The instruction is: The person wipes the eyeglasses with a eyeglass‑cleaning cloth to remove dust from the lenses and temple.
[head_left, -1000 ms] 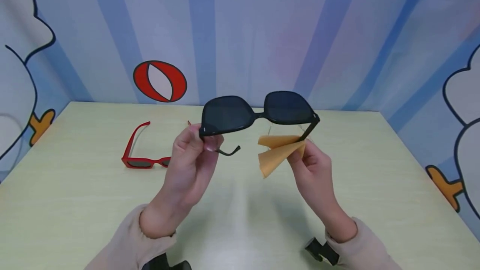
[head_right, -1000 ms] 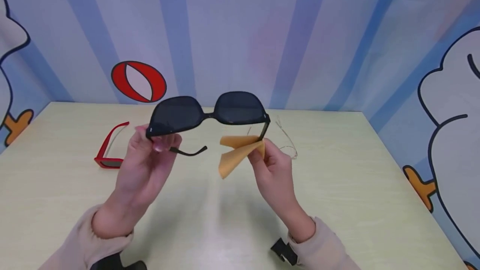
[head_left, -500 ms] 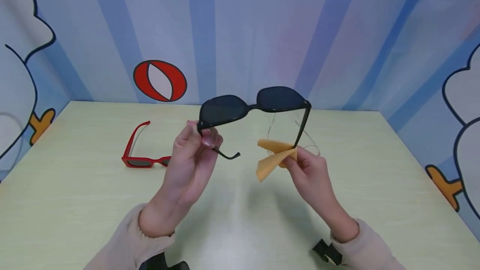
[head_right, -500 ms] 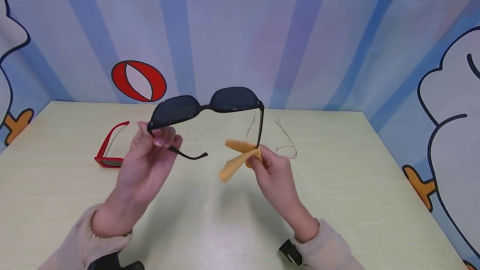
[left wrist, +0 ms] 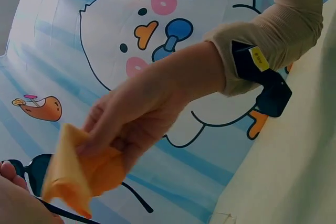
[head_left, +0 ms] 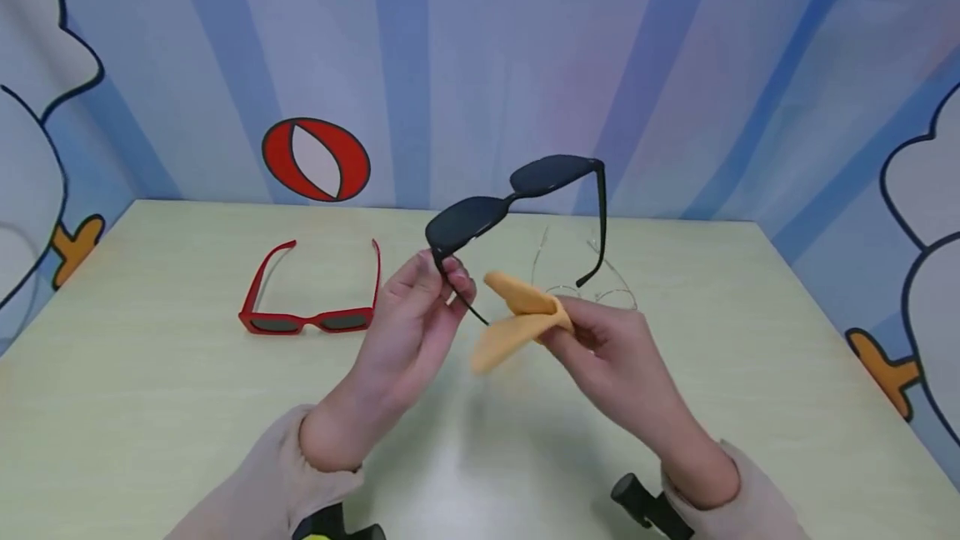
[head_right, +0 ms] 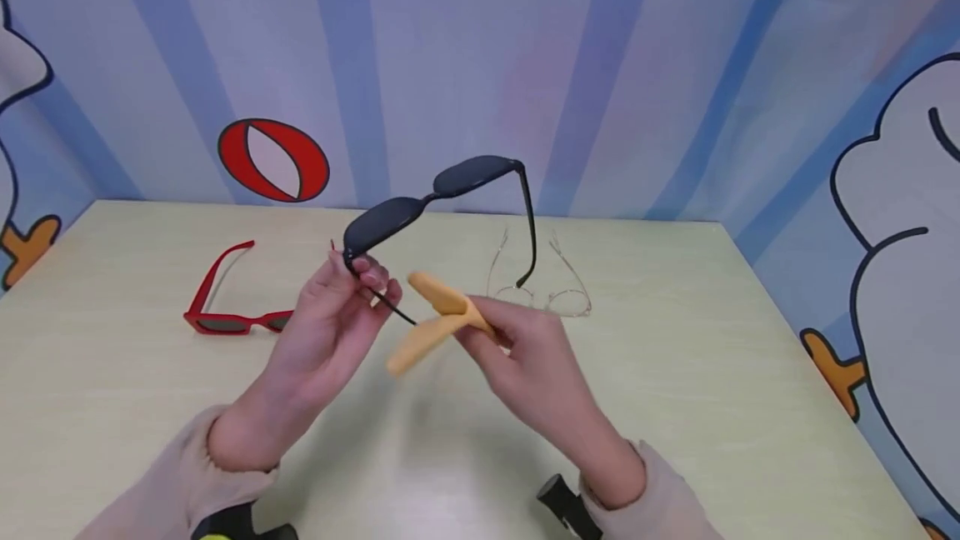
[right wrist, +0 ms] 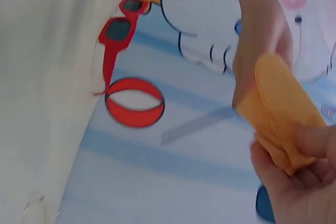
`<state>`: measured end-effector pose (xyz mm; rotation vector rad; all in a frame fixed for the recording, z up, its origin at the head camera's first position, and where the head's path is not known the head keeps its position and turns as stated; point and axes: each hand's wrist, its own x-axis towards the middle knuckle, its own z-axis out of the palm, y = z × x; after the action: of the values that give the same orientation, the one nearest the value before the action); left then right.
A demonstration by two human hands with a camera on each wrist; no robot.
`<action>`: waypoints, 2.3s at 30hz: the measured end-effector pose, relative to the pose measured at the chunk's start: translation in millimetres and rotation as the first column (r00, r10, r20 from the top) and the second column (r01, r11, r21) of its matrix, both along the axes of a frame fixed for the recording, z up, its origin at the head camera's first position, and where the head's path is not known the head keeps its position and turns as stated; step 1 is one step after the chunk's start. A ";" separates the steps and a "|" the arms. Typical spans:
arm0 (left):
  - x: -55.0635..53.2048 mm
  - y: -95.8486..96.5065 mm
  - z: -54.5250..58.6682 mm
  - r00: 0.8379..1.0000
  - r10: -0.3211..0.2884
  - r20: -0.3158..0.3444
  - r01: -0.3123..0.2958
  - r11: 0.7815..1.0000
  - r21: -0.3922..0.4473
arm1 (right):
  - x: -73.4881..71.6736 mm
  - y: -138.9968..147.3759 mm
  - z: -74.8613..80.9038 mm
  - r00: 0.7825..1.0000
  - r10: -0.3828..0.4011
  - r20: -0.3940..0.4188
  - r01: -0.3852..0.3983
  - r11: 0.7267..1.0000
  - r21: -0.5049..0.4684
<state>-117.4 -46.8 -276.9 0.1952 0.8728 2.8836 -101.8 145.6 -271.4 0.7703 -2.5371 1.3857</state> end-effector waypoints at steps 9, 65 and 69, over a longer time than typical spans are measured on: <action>7.8 15.0 1.2 0.997 -0.025 0.067 0.032 0.995 -0.093 | -3.3 -54.8 -8.4 0.780 -0.127 -0.613 0.143 0.989 -0.022; -38.1 -57.1 -43.3 0.553 -0.333 -0.764 -0.614 0.458 -0.643 | -16.7 20.3 -46.9 0.895 -0.059 -0.442 0.278 0.849 0.449; -41.9 -62.0 -52.9 0.561 -0.387 -0.731 -0.623 0.385 -0.682 | -15.4 25.8 -47.8 0.902 -0.064 -0.428 0.280 0.841 0.464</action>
<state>-159.3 -108.8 -329.8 1.4671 2.6063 1.6472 -117.2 171.4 -319.2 0.7667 -2.5651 0.4123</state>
